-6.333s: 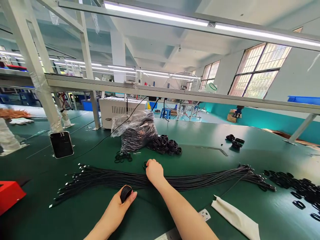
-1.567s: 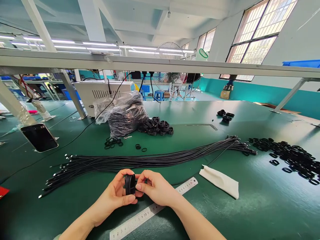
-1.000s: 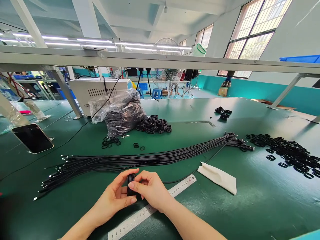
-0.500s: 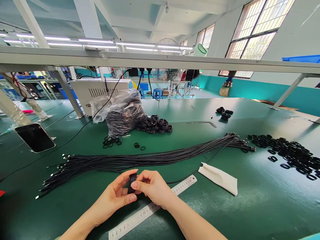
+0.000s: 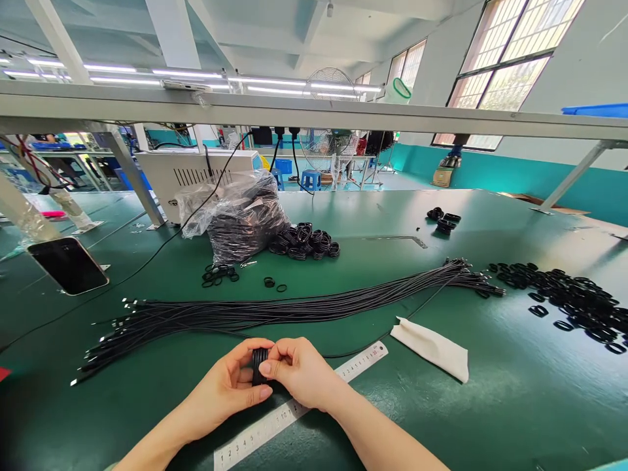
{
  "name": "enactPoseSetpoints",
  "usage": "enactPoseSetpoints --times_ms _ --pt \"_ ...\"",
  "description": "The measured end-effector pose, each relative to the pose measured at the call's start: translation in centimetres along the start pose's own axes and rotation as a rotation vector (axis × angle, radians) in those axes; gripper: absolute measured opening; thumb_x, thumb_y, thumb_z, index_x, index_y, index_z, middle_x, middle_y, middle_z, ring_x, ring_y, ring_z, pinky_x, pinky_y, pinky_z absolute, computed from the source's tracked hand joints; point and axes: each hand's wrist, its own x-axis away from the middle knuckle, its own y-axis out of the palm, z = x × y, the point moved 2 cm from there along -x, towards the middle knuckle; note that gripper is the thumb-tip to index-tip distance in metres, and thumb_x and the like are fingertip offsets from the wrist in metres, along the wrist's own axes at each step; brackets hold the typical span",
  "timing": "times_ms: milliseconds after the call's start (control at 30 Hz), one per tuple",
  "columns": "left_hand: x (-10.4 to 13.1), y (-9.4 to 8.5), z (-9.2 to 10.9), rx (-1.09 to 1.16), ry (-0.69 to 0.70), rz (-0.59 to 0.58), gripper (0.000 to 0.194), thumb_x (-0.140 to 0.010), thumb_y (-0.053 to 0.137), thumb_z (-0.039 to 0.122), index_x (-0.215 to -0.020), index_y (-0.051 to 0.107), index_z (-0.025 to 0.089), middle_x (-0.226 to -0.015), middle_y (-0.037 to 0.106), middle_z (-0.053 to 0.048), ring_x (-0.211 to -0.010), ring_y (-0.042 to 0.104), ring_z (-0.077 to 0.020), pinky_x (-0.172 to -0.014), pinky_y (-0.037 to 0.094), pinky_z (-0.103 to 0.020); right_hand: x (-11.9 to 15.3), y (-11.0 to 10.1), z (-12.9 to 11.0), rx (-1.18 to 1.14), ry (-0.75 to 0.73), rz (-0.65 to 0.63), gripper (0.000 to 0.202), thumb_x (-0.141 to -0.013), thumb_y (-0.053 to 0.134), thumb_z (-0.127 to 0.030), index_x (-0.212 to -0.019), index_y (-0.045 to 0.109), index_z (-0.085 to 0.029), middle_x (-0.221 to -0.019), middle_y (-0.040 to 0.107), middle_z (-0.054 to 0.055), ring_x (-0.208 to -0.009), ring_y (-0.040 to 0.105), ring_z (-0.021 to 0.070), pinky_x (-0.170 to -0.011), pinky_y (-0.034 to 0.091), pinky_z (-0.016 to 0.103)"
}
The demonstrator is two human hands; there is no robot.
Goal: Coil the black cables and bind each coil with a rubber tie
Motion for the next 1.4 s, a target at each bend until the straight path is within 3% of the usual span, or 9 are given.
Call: enactPoseSetpoints --times_ms 133,233,400,533,667,767,1133,1300,1400 --pt "-0.2 0.0 -0.2 0.057 0.003 0.021 0.055 -0.067 0.082 0.017 -0.116 0.059 0.027 -0.103 0.063 -0.003 -0.075 0.061 -0.0119 -0.069 0.048 -0.026 0.3 0.1 -0.2 -0.062 -0.007 -0.018 0.041 -0.070 0.074 -0.052 -0.063 0.055 -0.017 -0.061 0.056 -0.002 -0.060 0.044 0.0117 -0.057 0.031 0.024" --pt "-0.4 -0.2 0.0 0.107 0.005 0.038 0.060 -0.064 0.084 0.017 -0.117 0.059 0.027 -0.097 0.065 -0.002 -0.077 0.064 -0.0152 -0.071 0.050 -0.029 0.4 0.4 -0.4 -0.109 -0.007 -0.020 0.042 -0.072 0.071 -0.056 -0.068 0.055 -0.017 -0.062 0.055 -0.002 -0.054 0.040 0.0090 -0.052 0.029 0.023" --pt "-0.2 -0.3 0.8 0.214 -0.020 0.053 0.047 -0.079 0.073 0.033 -0.123 0.056 0.029 -0.101 0.067 -0.004 -0.086 0.066 -0.0194 -0.082 0.052 -0.037 0.3 0.7 -0.1 -0.112 -0.012 0.031 0.039 -0.076 0.068 -0.056 -0.081 0.055 -0.019 -0.062 0.052 -0.005 -0.048 0.040 0.0073 -0.047 0.029 0.022" --pt "0.0 -0.5 0.9 0.220 -0.037 0.077 0.043 -0.083 0.068 0.037 -0.123 0.057 0.028 -0.107 0.068 -0.007 -0.095 0.065 -0.0209 -0.089 0.052 -0.041 0.3 0.9 0.3 -0.047 -0.023 0.048 0.038 -0.063 0.081 -0.047 -0.069 0.056 -0.018 -0.068 0.055 -0.003 -0.054 0.042 0.0087 -0.052 0.034 0.024" --pt "-0.1 -0.5 0.7 0.204 -0.056 0.074 0.044 -0.082 0.069 0.038 -0.123 0.058 0.029 -0.112 0.067 -0.008 -0.092 0.065 -0.0191 -0.087 0.052 -0.040 0.3 0.9 0.4 -0.085 -0.044 0.036 0.035 -0.063 0.081 -0.045 -0.062 0.059 -0.018 -0.067 0.053 -0.002 -0.062 0.048 0.0122 -0.059 0.037 0.026" --pt "-0.2 -0.5 0.8 0.189 -0.052 0.084 0.042 -0.082 0.068 0.037 -0.122 0.058 0.028 -0.108 0.067 -0.007 -0.093 0.064 -0.0186 -0.086 0.053 -0.038 0.2 0.8 0.4 -0.089 -0.013 0.045 0.035 -0.063 0.081 -0.045 -0.062 0.059 -0.018 -0.065 0.053 -0.002 -0.058 0.045 0.0110 -0.055 0.035 0.025" --pt "-0.2 -0.3 0.8 0.128 -0.056 0.056 0.048 -0.081 0.068 0.044 -0.126 0.056 0.030 -0.100 0.067 -0.004 -0.091 0.064 -0.0189 -0.085 0.053 -0.038 0.1 0.3 0.9 0.036 0.063 -0.148 0.038 -0.078 0.067 -0.053 -0.071 0.053 -0.018 -0.064 0.050 -0.005 -0.049 0.036 0.0072 -0.046 0.025 0.021" --pt "-0.2 -0.4 0.4 0.088 -0.040 0.054 0.047 -0.083 0.064 0.044 -0.126 0.054 0.030 -0.102 0.067 -0.006 -0.095 0.064 -0.0216 -0.080 0.053 -0.035 0.3 0.3 0.4 0.212 -0.031 -0.107 0.033 -0.067 0.079 -0.034 -0.064 0.049 -0.019 -0.068 0.051 -0.004 -0.058 0.041 0.0095 -0.052 0.032 0.023" --pt "-0.2 -0.3 0.3 0.094 -0.037 0.012 0.054 -0.077 0.074 0.034 -0.126 0.053 0.030 -0.110 0.065 -0.006 -0.087 0.066 -0.0192 -0.078 0.053 -0.034 0.3 0.5 0.1 0.221 -0.091 -0.100 0.032 -0.068 0.077 -0.029 -0.058 0.048 -0.019 -0.070 0.053 -0.003 -0.061 0.044 0.0111 -0.055 0.034 0.024"
